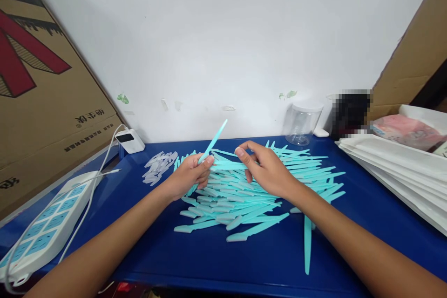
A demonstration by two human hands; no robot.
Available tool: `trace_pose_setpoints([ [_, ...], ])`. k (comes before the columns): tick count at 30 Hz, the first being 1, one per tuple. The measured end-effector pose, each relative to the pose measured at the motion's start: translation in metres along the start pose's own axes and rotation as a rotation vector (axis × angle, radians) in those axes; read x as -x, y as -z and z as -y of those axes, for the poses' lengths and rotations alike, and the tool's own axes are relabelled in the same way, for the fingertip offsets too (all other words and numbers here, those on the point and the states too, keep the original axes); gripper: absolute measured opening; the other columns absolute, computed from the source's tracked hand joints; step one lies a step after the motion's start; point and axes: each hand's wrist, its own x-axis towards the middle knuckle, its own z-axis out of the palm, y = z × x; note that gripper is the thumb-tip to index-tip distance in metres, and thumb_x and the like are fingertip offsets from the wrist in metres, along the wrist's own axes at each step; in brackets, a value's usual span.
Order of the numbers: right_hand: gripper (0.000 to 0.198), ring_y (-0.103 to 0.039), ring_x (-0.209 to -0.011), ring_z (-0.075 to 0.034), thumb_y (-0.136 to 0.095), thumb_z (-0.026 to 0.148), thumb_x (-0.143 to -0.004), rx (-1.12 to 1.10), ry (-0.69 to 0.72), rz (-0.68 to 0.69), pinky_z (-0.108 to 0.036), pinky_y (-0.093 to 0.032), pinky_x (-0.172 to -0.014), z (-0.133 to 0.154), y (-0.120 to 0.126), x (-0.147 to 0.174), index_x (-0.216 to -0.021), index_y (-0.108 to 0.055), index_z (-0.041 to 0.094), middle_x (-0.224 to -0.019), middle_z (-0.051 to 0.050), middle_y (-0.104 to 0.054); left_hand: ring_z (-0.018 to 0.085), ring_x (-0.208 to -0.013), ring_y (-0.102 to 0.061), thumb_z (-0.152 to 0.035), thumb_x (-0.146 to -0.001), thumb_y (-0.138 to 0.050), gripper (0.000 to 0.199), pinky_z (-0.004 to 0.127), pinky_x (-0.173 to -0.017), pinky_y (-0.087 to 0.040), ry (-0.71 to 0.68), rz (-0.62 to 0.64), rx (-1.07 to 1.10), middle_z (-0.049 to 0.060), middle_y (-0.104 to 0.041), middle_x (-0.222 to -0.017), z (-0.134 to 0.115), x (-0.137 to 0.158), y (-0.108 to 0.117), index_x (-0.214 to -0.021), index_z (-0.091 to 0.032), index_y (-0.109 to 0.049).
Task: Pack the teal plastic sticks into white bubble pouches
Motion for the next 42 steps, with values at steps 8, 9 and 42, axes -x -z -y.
trace_pose_setpoints([
  [8, 0.052, -0.050, -0.067, -0.016, -0.047, 0.061, -0.104, 0.153, 0.149, 0.090, -0.030, -0.037, -0.064, -0.002, 0.001, -0.002, -0.076, -0.062, 0.020, -0.070, 0.000, -0.057, 0.010, -0.051, -0.031, -0.065, -0.104, -0.045, 0.046, 0.025, -0.051, -0.032, -0.131, -0.116, -0.404, -0.010, -0.031, -0.060, 0.009, -0.001, 0.003, -0.085, -0.023, -0.041],
  [9, 0.051, -0.050, -0.067, -0.016, -0.047, 0.061, -0.104, 0.151, 0.145, 0.100, -0.030, -0.036, -0.063, -0.002, 0.002, -0.002, -0.078, -0.064, 0.020, -0.071, 0.000, -0.059, 0.011, -0.054, -0.034, -0.062, -0.106, -0.041, 0.045, 0.026, -0.054, -0.032, -0.165, -0.140, -0.511, -0.008, -0.035, -0.063, 0.009, 0.000, 0.004, -0.085, -0.023, -0.042],
  [42, 0.049, -0.057, -0.063, -0.019, -0.036, 0.052, -0.110, 0.457, 0.155, -0.059, -0.033, -0.033, -0.065, -0.031, 0.019, -0.013, -0.075, -0.053, 0.022, -0.069, -0.003, -0.065, 0.034, -0.089, -0.068, -0.057, -0.105, -0.024, 0.062, 0.036, -0.071, -0.043, 0.310, -0.458, -1.615, 0.020, -0.073, -0.091, -0.033, 0.016, 0.151, -0.089, -0.017, -0.069],
])
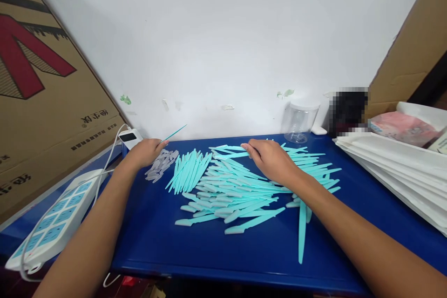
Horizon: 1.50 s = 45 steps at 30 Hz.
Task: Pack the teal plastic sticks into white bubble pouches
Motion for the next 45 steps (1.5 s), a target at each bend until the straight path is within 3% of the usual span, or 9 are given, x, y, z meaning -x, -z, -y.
trace_pose_setpoints([
  [10, 0.049, -0.054, -0.062, -0.019, -0.035, 0.051, -0.110, 0.012, -0.013, -0.001, -0.033, -0.030, -0.063, 0.001, 0.002, 0.000, -0.075, -0.054, 0.022, -0.068, -0.003, -0.062, 0.036, -0.088, -0.072, -0.059, -0.103, -0.029, 0.063, 0.039, -0.073, -0.048, 0.102, 0.051, -0.036, 0.020, -0.077, -0.094, 0.008, 0.000, -0.002, -0.087, -0.018, -0.074],
  [17, 0.049, -0.050, -0.060, -0.017, -0.034, 0.053, -0.111, 0.006, 0.014, 0.008, -0.032, -0.030, -0.061, 0.003, -0.001, 0.001, -0.075, -0.048, 0.023, -0.068, -0.001, -0.058, 0.031, -0.093, -0.069, -0.052, -0.109, -0.023, 0.059, 0.035, -0.073, -0.044, -0.015, -0.344, -0.032, 0.015, -0.074, -0.100, -0.039, 0.015, 0.007, -0.097, -0.018, -0.070],
  [23, 0.040, -0.044, -0.054, -0.017, -0.030, 0.050, -0.112, 0.036, 0.004, -0.005, -0.031, -0.028, -0.057, 0.007, -0.007, 0.004, -0.084, -0.044, 0.024, -0.063, 0.002, -0.050, 0.020, -0.071, -0.063, -0.048, -0.111, -0.032, 0.053, 0.031, -0.069, -0.040, -0.254, -0.546, 0.432, 0.005, -0.066, -0.072, -0.098, 0.039, -0.007, -0.082, -0.019, -0.066],
  [27, 0.032, -0.054, -0.059, -0.020, -0.031, 0.045, -0.112, -0.033, -0.047, -0.088, -0.031, -0.033, -0.058, 0.020, -0.012, 0.008, -0.099, -0.052, 0.024, -0.069, 0.000, -0.058, 0.015, -0.066, -0.059, -0.053, -0.110, -0.035, 0.058, 0.028, -0.064, -0.044, -0.397, -0.295, 0.997, 0.003, -0.063, -0.070, -0.137, 0.066, -0.013, -0.080, -0.018, -0.070],
  [29, 0.033, -0.059, -0.064, -0.021, -0.031, 0.045, -0.112, -0.091, -0.066, -0.153, -0.031, -0.037, -0.062, 0.029, -0.014, 0.011, -0.100, -0.053, 0.023, -0.074, -0.002, -0.062, 0.017, -0.077, -0.064, -0.054, -0.110, -0.034, 0.056, 0.028, -0.065, -0.050, -0.502, -0.055, 1.249, 0.008, -0.071, -0.093, -0.153, 0.079, -0.012, -0.100, -0.018, -0.076],
  [32, 0.031, -0.061, -0.068, -0.020, -0.033, 0.044, -0.112, -0.173, -0.076, -0.227, -0.031, -0.040, -0.064, 0.044, -0.016, 0.015, -0.100, -0.053, 0.024, -0.081, -0.003, -0.066, 0.024, -0.115, -0.065, -0.052, -0.111, -0.036, 0.052, 0.035, -0.089, -0.057, -0.636, 0.131, 1.398, 0.011, -0.065, -0.139, -0.168, 0.095, -0.010, -0.124, -0.023, -0.076],
  [37, 0.028, -0.059, -0.073, -0.018, -0.035, 0.034, -0.112, -0.264, 0.075, -0.198, -0.031, -0.042, -0.068, 0.059, -0.016, 0.021, -0.094, -0.054, 0.024, -0.090, -0.004, -0.067, 0.032, -0.139, -0.055, -0.054, -0.110, -0.038, 0.051, 0.051, -0.118, -0.042, -0.610, 0.147, 1.405, 0.008, -0.061, -0.151, -0.172, 0.101, -0.012, -0.142, -0.028, -0.068],
  [42, 0.025, -0.061, -0.082, -0.019, -0.040, 0.031, -0.112, -0.276, 0.267, -0.024, -0.031, -0.044, -0.072, 0.061, -0.021, 0.024, -0.101, -0.060, 0.023, -0.095, -0.005, -0.065, 0.031, -0.145, -0.050, -0.051, -0.111, -0.037, 0.052, 0.048, -0.123, -0.036, -0.631, 0.070, 1.481, 0.011, -0.061, -0.150, -0.170, 0.095, -0.008, -0.140, -0.021, -0.068],
  [45, 0.032, -0.059, -0.074, -0.016, -0.041, 0.034, -0.112, -0.209, 0.318, 0.032, -0.029, -0.041, -0.066, 0.058, -0.023, 0.024, -0.092, -0.062, 0.021, -0.089, -0.004, -0.064, 0.027, -0.131, -0.061, -0.046, -0.112, -0.037, 0.046, 0.042, -0.117, -0.042, -0.624, -0.017, 1.441, 0.011, -0.069, -0.138, -0.167, 0.091, -0.007, -0.124, -0.019, -0.073],
])
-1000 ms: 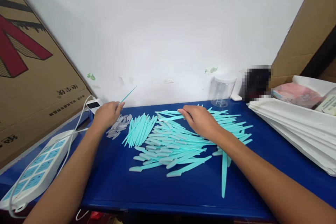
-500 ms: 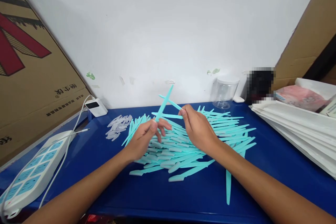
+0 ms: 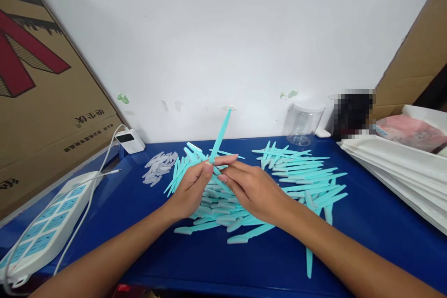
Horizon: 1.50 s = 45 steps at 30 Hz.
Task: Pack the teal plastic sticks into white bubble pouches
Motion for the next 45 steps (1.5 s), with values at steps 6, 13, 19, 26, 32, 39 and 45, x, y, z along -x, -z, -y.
trace_pose_setpoints([
  [6, 0.038, -0.050, -0.057, -0.016, -0.043, 0.044, -0.110, 0.107, -0.169, -0.249, -0.031, -0.036, -0.060, -0.003, 0.020, -0.004, -0.093, -0.068, 0.021, -0.063, 0.001, -0.052, 0.017, -0.071, -0.060, -0.049, -0.112, -0.034, 0.054, 0.030, -0.073, -0.047, 0.020, -0.119, -0.272, 0.003, -0.062, -0.072, 0.009, -0.001, 0.016, -0.074, -0.019, -0.059],
  [13, 0.046, -0.037, -0.052, -0.012, -0.053, 0.056, -0.103, -0.155, -0.325, -0.389, -0.028, -0.031, -0.050, 0.012, 0.026, -0.008, -0.073, -0.053, 0.022, -0.058, 0.004, -0.040, 0.012, -0.054, -0.042, -0.047, -0.112, -0.032, 0.052, 0.029, -0.060, -0.035, -0.012, 0.236, -0.372, -0.003, -0.046, -0.060, 0.004, 0.005, 0.008, -0.069, -0.021, -0.044],
  [19, 0.038, -0.042, -0.054, -0.014, -0.053, 0.050, -0.105, -0.052, -0.320, -0.559, -0.028, -0.035, -0.052, 0.007, 0.037, -0.006, -0.077, -0.054, 0.023, -0.060, 0.002, -0.047, 0.013, -0.050, -0.028, -0.053, -0.111, -0.028, 0.059, 0.032, -0.055, -0.024, 0.008, 0.241, -0.583, -0.003, -0.030, -0.055, 0.005, -0.006, 0.028, -0.061, -0.022, -0.030],
  [26, 0.036, -0.038, -0.053, -0.013, -0.050, 0.041, -0.105, 0.150, -0.257, -0.538, -0.029, -0.030, -0.054, -0.014, 0.041, -0.006, -0.074, -0.043, 0.024, -0.057, 0.004, -0.041, 0.022, -0.053, -0.051, -0.056, -0.107, -0.036, 0.061, 0.033, -0.058, -0.026, 0.375, 0.224, -1.266, 0.006, -0.058, -0.059, 0.012, -0.012, 0.088, -0.059, -0.022, -0.052],
  [32, 0.034, -0.040, -0.052, -0.013, -0.049, 0.040, -0.105, 0.152, -0.240, -0.460, -0.029, -0.030, -0.054, -0.019, 0.034, -0.009, -0.075, -0.043, 0.024, -0.056, 0.005, -0.044, 0.031, -0.073, -0.069, -0.049, -0.107, -0.038, 0.056, 0.034, -0.064, -0.038, 0.424, 0.301, -1.393, 0.013, -0.071, -0.074, 0.016, -0.010, 0.090, -0.067, -0.021, -0.065],
  [39, 0.041, -0.043, -0.053, -0.013, -0.054, 0.043, -0.103, 0.166, -0.258, -0.458, -0.030, -0.033, -0.056, -0.020, 0.033, -0.008, -0.070, -0.042, 0.024, -0.056, 0.003, -0.050, 0.031, -0.077, -0.071, -0.051, -0.106, -0.046, 0.052, 0.033, -0.064, -0.039, 0.355, 0.179, -1.471, 0.013, -0.073, -0.080, 0.008, -0.015, 0.085, -0.070, -0.020, -0.067],
  [45, 0.026, -0.051, -0.052, -0.013, -0.060, 0.044, -0.103, -0.103, -0.237, -0.377, -0.029, -0.038, -0.052, -0.007, 0.030, -0.006, -0.093, -0.068, 0.021, -0.070, -0.001, -0.069, 0.020, -0.073, -0.068, -0.058, -0.106, -0.048, 0.043, 0.030, -0.063, -0.039, 0.043, 0.018, -1.223, 0.005, -0.076, -0.092, 0.004, -0.014, 0.067, -0.103, -0.021, -0.070],
])
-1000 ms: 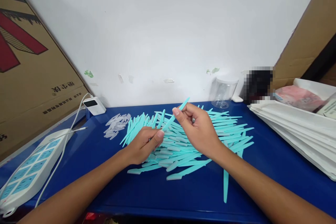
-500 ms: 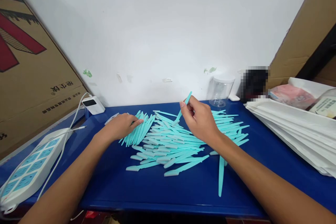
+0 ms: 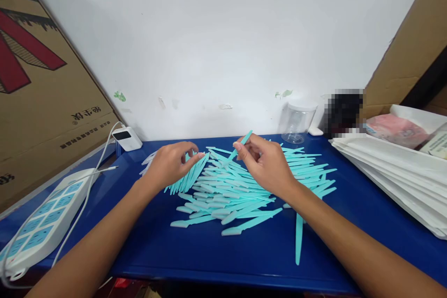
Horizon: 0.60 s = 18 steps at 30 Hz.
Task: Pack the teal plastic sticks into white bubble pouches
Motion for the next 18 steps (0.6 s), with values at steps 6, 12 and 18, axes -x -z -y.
trace_pose_setpoints([
  [6, 0.026, -0.033, -0.043, -0.011, -0.067, 0.046, -0.099, -0.099, 0.007, 0.086, -0.028, -0.031, -0.046, 0.008, -0.008, 0.009, -0.102, -0.077, 0.023, -0.049, 0.005, -0.054, 0.018, -0.080, -0.067, -0.045, -0.112, -0.036, 0.043, 0.028, -0.068, -0.042, -0.323, -0.016, 0.152, 0.005, -0.073, -0.090, -0.017, 0.005, -0.019, -0.101, -0.019, -0.068],
  [12, 0.028, -0.038, -0.044, -0.010, -0.068, 0.049, -0.097, -0.151, -0.091, 0.008, -0.029, -0.031, -0.044, 0.013, -0.006, 0.006, -0.100, -0.078, 0.022, -0.077, -0.004, -0.077, 0.018, -0.081, -0.070, -0.050, -0.112, -0.034, 0.046, 0.027, -0.070, -0.042, -0.223, 0.007, 0.067, 0.003, -0.076, -0.090, 0.002, -0.003, -0.004, -0.100, -0.023, -0.069],
  [18, 0.026, -0.048, -0.047, -0.013, -0.066, 0.046, -0.099, 0.114, -0.014, -0.263, -0.030, -0.038, -0.050, -0.006, 0.014, -0.010, -0.101, -0.075, 0.022, -0.075, -0.004, -0.076, 0.031, -0.086, -0.072, -0.049, -0.108, -0.041, 0.047, 0.034, -0.071, -0.046, 0.181, 0.126, -0.339, 0.014, -0.077, -0.092, 0.057, -0.005, 0.017, -0.098, -0.020, -0.075],
])
